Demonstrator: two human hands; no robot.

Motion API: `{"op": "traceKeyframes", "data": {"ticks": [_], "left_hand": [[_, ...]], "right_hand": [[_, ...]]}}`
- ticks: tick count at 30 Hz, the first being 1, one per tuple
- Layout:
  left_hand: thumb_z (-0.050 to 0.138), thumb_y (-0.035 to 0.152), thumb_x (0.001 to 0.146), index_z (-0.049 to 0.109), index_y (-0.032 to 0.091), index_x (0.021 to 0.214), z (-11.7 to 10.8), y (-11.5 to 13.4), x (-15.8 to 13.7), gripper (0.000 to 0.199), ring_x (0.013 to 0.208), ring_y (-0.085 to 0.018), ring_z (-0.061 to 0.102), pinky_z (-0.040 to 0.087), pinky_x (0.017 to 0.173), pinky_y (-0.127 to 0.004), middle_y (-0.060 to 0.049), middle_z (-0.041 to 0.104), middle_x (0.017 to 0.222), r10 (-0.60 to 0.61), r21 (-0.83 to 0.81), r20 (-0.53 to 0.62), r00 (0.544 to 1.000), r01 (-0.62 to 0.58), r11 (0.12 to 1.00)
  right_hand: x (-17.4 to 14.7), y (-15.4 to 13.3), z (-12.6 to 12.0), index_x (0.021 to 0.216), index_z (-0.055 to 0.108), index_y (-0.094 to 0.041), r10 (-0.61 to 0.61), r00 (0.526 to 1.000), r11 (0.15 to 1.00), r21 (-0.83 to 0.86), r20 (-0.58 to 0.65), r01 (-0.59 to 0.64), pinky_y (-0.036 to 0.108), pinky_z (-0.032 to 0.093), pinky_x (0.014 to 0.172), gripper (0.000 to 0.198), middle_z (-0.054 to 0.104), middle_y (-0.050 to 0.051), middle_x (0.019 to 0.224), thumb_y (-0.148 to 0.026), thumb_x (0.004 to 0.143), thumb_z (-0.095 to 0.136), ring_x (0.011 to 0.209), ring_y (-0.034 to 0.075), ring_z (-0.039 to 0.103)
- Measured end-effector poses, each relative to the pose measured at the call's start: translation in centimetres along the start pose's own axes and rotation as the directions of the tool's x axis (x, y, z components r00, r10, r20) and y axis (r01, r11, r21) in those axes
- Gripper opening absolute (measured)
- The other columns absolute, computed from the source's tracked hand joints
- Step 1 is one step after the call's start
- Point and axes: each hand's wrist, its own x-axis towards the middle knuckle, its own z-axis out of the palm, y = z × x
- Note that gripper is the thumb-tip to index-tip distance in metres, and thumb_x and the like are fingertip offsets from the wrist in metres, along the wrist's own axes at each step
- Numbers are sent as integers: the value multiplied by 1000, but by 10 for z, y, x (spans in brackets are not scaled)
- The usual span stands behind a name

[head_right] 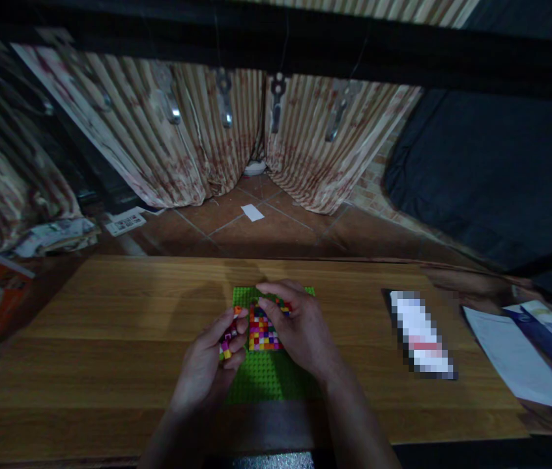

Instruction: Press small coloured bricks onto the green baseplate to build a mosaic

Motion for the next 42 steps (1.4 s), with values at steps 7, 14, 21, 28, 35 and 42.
{"op": "traceKeyframes", "data": {"ticks": [7,14,21,28,35,42], "left_hand": [[75,46,69,56,12,65,1,-2,-2,40,43,-1,32,15,36,-15,3,48,60,-10,75,60,998,5,997],[80,41,62,56,12,65,3,-3,-2,38,42,-1,32,14,36,-15,4,47,59,10,96,56,998,-16,995],[79,40,65,55,13,66,4,-2,-4,36,42,-1,30,14,37,-14,6,43,55,9,87,98,995,-18,996],[77,39,69,57,13,67,6,0,-9,33,41,-2,29,14,37,-14,5,43,55,0,85,142,990,-12,996],[77,38,68,62,11,72,6,0,-7,31,42,-1,30,13,36,-14,4,45,58,-22,59,105,994,16,998],[78,34,67,64,9,78,-1,2,1,31,45,-1,33,17,36,-13,3,47,63,31,21,19,999,-31,999]], "right_hand": [[-1,-19,6,101,69,-26,-95,984,995,21,148,93,32,47,85,16,67,3,100,-31,90,58,95,17,63],[-2,-19,6,90,69,-24,-66,984,993,103,166,49,30,48,78,12,65,1,84,-30,90,58,82,16,63],[-3,-18,7,83,70,-23,-36,992,978,207,125,10,28,48,75,10,66,1,83,-29,87,62,82,16,62],[-6,-17,6,81,72,-22,40,991,932,354,127,-83,28,51,72,14,69,2,84,-34,84,65,79,16,64],[-5,-13,-2,84,72,-23,152,984,866,467,98,-180,28,54,72,14,72,2,82,-36,82,67,76,15,66],[1,-2,-19,82,71,-23,307,948,782,591,-84,-200,27,55,62,13,72,-1,73,-32,74,76,61,13,66]]}}
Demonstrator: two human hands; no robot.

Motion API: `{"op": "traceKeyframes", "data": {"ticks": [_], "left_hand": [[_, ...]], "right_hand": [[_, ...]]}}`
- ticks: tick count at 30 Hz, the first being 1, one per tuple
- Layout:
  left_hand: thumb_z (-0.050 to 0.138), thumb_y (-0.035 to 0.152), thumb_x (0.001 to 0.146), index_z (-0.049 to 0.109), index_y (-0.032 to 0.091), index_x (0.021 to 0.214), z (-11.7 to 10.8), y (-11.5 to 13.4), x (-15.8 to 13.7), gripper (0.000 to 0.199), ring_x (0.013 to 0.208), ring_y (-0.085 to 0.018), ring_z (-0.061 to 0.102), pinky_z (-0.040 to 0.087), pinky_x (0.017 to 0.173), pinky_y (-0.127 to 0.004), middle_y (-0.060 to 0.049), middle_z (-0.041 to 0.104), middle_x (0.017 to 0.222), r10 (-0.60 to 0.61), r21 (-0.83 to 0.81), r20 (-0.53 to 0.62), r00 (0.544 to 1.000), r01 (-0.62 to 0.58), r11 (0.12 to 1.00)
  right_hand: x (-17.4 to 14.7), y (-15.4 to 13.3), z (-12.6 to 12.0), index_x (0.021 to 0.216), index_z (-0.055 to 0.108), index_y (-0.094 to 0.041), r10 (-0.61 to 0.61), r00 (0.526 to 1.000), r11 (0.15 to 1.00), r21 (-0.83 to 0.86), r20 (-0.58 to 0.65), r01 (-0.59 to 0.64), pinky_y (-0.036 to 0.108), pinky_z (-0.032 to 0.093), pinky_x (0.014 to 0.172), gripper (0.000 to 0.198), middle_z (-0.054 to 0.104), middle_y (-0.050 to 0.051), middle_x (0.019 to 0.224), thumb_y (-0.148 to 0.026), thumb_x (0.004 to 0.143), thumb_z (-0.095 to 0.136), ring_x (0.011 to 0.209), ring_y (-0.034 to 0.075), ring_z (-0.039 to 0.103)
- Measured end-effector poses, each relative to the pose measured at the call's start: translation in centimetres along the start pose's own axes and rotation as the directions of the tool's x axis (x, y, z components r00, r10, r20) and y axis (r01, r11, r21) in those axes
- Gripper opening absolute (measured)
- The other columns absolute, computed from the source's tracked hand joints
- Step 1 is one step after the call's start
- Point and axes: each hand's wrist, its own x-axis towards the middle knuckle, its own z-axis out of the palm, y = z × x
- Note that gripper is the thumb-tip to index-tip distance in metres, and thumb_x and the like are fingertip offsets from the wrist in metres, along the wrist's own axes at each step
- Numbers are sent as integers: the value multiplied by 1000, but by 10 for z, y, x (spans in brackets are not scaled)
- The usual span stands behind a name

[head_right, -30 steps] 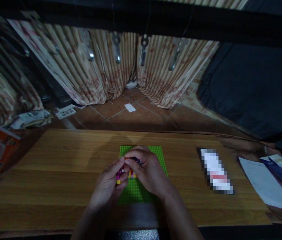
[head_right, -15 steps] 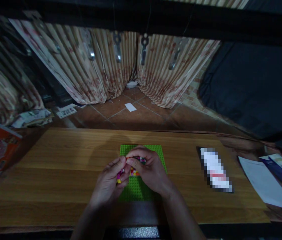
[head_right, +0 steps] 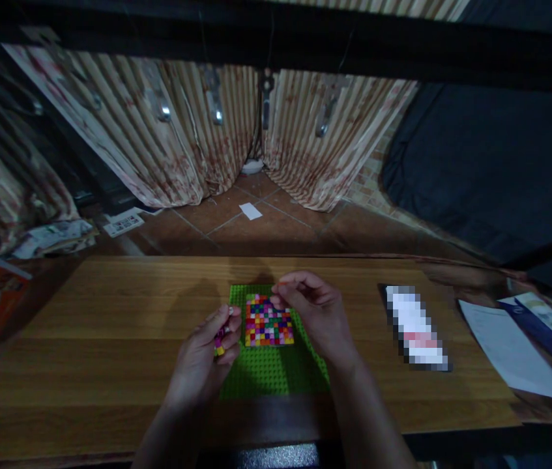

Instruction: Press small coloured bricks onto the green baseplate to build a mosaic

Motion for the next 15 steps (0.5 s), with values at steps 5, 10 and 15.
{"op": "traceKeyframes", "data": {"ticks": [5,10,15], "left_hand": [[78,34,68,64,9,78,1,0,-1,30,45,-1,33,17,35,-13,3,47,64,-5,26,-12,1000,5,1000],[77,31,67,64,9,78,1,0,-1,29,45,-1,33,17,35,-13,3,48,64,-6,25,-17,1000,6,1000],[77,32,68,64,9,78,0,-1,0,28,45,-1,33,18,35,-13,3,48,63,-9,24,-23,1000,10,1000]], "right_hand": [[5,10,-4,80,75,-24,0,997,997,-81,-80,-6,27,52,60,15,71,-1,70,-28,66,79,60,13,62],[5,19,-2,91,75,-23,-29,1000,949,-314,8,30,31,52,70,18,73,3,87,-33,79,66,75,17,65],[5,23,2,95,73,-22,-158,978,840,-501,136,206,30,51,79,21,70,5,96,-27,89,54,90,18,65]]}}
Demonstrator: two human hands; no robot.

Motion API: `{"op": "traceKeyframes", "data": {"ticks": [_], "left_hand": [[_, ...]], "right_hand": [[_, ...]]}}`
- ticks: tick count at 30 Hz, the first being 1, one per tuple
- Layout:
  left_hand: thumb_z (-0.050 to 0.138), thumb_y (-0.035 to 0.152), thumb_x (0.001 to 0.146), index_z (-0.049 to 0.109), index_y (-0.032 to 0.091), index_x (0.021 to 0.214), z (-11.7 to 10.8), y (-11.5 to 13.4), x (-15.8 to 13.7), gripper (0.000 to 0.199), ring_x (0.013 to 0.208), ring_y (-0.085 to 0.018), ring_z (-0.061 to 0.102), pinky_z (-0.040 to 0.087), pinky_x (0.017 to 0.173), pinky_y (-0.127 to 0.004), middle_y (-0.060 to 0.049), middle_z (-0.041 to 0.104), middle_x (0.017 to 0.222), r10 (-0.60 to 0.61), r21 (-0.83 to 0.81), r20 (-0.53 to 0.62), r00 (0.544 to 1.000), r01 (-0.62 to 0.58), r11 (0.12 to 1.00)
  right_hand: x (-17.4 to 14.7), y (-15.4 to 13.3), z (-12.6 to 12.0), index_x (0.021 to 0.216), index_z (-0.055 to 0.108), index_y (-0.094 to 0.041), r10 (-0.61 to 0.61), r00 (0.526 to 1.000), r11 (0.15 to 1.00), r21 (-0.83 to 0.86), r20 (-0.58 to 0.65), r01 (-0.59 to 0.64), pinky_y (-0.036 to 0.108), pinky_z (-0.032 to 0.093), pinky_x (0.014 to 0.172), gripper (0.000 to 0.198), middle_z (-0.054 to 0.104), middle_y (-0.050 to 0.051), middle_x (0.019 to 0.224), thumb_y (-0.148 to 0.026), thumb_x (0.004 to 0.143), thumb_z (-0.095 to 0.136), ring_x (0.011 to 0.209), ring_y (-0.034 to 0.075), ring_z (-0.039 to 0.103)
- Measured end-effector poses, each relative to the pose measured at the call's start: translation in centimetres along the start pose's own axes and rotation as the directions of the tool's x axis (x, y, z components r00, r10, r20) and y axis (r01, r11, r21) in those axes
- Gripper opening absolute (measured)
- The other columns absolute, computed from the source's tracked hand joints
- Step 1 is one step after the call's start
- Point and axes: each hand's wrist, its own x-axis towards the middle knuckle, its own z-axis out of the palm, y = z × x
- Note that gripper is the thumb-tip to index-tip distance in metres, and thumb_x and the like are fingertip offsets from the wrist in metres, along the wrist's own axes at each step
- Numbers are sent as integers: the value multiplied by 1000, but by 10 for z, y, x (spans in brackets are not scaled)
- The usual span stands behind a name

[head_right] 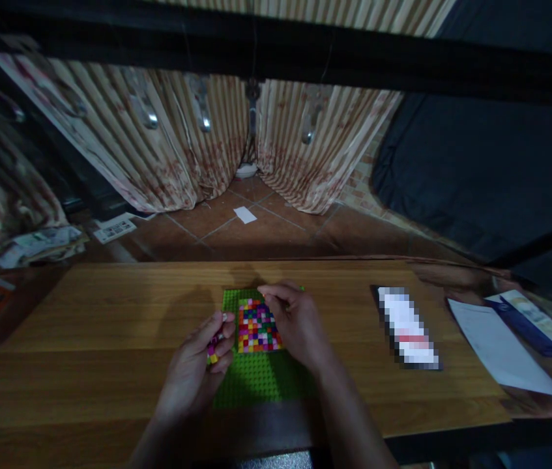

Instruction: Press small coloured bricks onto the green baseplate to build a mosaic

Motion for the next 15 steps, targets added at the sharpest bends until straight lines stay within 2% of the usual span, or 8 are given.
{"op": "traceKeyframes", "data": {"ticks": [4,9,15], "left_hand": [[77,32,68,64,9,79,0,1,0,29,45,-1,33,18,35,-13,3,48,63,4,0,1,1000,-4,1000],[77,32,68,64,9,79,0,3,-2,28,45,-1,34,18,35,-13,3,48,64,2,-1,5,1000,-2,1000],[78,32,67,64,9,78,0,4,-4,29,45,-1,33,17,35,-13,3,48,63,-6,-13,-3,1000,6,1000]], "right_hand": [[1,-1,3,94,72,-23,-107,994,985,-137,0,106,31,50,83,20,69,4,96,-22,90,52,92,18,65],[1,-3,7,118,64,-23,-136,986,936,-314,93,159,35,49,89,35,69,6,102,-13,88,49,98,20,63],[3,-4,11,126,60,-27,-163,980,923,-333,115,192,37,49,89,45,69,3,98,-10,86,48,95,20,63]]}}
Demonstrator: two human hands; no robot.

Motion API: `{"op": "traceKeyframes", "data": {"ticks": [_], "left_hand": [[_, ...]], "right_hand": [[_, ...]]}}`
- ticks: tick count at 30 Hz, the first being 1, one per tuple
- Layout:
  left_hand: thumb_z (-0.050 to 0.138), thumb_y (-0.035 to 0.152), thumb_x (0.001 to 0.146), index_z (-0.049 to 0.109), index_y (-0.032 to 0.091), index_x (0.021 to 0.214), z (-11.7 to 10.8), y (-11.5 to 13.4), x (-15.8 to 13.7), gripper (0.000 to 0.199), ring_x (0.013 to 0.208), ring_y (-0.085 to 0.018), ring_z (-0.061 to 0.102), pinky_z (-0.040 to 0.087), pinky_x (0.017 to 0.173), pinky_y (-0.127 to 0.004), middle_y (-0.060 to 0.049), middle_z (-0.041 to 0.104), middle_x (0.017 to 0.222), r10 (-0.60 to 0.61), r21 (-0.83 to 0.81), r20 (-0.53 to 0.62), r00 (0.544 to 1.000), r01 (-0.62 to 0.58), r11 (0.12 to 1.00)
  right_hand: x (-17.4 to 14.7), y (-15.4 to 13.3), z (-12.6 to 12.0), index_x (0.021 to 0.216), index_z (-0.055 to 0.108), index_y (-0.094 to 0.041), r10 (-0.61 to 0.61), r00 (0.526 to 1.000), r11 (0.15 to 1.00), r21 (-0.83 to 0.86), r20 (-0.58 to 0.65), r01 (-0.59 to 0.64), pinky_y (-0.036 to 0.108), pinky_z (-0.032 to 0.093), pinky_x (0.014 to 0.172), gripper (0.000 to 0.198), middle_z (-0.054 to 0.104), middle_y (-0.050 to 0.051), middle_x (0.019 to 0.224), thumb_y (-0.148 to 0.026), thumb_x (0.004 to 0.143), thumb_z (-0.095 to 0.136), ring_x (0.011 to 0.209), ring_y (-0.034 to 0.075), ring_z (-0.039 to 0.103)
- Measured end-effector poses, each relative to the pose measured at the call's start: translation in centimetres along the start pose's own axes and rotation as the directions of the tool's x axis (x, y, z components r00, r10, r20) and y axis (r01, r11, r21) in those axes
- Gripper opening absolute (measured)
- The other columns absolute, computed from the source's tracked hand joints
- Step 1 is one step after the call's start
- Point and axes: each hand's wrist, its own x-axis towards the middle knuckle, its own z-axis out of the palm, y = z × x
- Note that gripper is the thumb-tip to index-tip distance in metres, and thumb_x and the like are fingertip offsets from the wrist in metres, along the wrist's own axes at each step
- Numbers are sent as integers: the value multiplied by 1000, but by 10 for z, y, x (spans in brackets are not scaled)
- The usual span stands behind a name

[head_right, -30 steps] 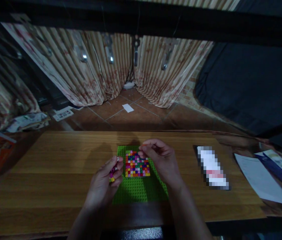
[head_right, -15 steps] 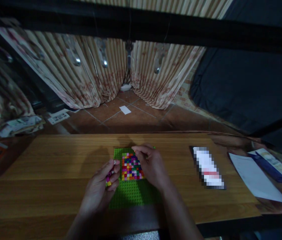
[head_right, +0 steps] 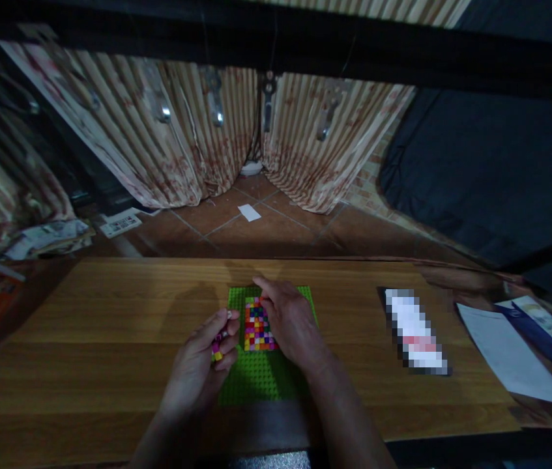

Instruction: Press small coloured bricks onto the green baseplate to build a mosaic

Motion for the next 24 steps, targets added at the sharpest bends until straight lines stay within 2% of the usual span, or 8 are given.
{"op": "traceKeyframes", "data": {"ticks": [12,21,24], "left_hand": [[80,33,63,65,9,78,-2,-2,3,32,45,-1,34,17,36,-13,3,49,63,3,-21,10,1000,-2,1000],[80,33,62,65,9,78,-1,-2,2,32,45,-1,33,17,36,-13,3,48,63,-8,-26,6,1000,8,1000],[81,33,61,65,9,77,0,-1,1,33,45,-1,33,16,36,-13,3,49,63,-9,-26,-3,1000,9,1000]], "right_hand": [[1,5,3,119,64,-27,161,987,959,233,26,-163,32,49,84,38,69,1,92,-16,83,56,87,16,64],[1,4,-1,121,63,-25,153,987,968,195,45,-158,34,50,86,37,71,1,93,-22,85,57,91,18,66],[0,6,-1,120,64,-23,135,991,971,198,23,-137,34,52,88,34,72,4,103,-24,87,55,97,19,67]]}}
